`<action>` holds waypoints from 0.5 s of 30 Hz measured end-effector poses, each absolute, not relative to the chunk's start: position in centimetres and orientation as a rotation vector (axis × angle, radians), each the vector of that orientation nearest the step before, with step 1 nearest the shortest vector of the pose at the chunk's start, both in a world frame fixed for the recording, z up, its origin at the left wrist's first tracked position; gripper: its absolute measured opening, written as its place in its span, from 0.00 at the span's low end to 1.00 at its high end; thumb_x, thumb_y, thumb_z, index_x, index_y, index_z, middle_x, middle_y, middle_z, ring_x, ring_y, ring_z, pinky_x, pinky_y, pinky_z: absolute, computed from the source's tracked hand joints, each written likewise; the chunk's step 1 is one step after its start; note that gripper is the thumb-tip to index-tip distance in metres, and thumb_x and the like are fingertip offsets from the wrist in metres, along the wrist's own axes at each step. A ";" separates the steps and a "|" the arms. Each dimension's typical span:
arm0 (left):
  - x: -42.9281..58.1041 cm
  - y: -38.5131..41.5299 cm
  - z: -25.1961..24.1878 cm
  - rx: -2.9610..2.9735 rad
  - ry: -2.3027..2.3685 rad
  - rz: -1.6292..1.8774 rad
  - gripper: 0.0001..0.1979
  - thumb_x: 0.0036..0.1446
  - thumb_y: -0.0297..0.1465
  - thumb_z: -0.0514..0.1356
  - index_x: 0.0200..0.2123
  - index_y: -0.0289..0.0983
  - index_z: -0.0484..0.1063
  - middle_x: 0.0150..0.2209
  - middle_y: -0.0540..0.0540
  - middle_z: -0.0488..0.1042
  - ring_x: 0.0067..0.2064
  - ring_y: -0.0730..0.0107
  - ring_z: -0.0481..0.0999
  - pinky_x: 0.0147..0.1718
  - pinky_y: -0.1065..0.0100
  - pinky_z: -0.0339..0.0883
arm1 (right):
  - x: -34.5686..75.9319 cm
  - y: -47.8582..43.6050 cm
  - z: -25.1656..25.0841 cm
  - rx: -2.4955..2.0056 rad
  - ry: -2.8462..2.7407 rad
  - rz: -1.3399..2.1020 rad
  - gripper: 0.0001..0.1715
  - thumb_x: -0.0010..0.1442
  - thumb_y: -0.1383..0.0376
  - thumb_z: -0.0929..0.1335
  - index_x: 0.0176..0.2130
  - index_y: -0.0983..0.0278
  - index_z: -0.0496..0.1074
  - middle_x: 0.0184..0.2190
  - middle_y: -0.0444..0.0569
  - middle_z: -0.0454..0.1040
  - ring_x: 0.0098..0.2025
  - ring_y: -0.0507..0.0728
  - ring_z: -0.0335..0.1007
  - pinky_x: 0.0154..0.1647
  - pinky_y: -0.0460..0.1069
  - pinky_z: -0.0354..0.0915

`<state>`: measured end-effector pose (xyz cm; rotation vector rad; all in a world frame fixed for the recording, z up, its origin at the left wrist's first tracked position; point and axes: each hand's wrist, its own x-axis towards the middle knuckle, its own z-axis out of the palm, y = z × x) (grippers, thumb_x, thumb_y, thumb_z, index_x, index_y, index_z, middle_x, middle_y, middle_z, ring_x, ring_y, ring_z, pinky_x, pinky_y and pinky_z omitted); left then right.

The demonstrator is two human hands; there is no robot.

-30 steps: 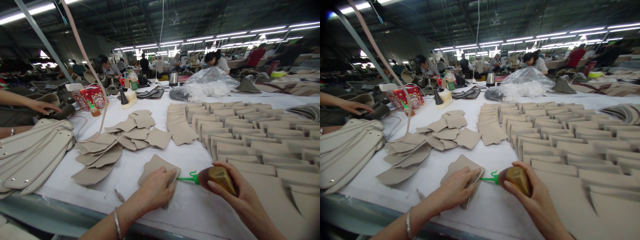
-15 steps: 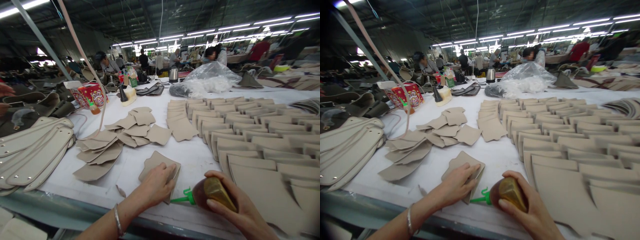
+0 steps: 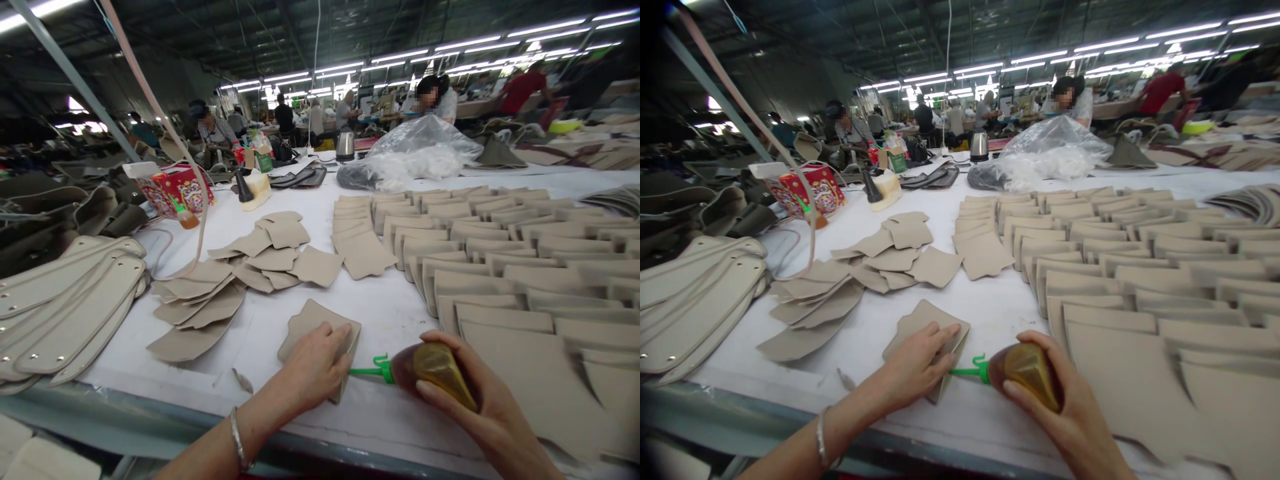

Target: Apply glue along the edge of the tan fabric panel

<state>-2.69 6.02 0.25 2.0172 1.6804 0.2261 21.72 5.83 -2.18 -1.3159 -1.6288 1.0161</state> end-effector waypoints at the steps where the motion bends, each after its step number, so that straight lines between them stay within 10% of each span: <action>1: -2.7 6.0 0.2 2.015 1.675 0.232 0.26 0.61 0.34 0.48 0.62 0.39 0.62 0.42 0.42 0.69 0.44 0.56 0.72 0.44 0.62 0.64 | 21.8 5.8 -2.3 -1.299 -1.633 1.020 0.27 0.55 0.49 0.71 0.51 0.55 0.67 0.48 0.44 0.70 0.47 0.59 0.69 0.49 0.47 0.63; 15: -2.8 6.2 0.3 2.001 1.659 0.272 0.25 0.60 0.32 0.48 0.60 0.40 0.64 0.41 0.44 0.70 0.43 0.59 0.72 0.42 0.64 0.64 | 23.6 7.9 -3.7 -1.204 -1.842 0.803 0.26 0.59 0.51 0.70 0.54 0.53 0.64 0.49 0.45 0.71 0.46 0.58 0.71 0.47 0.47 0.67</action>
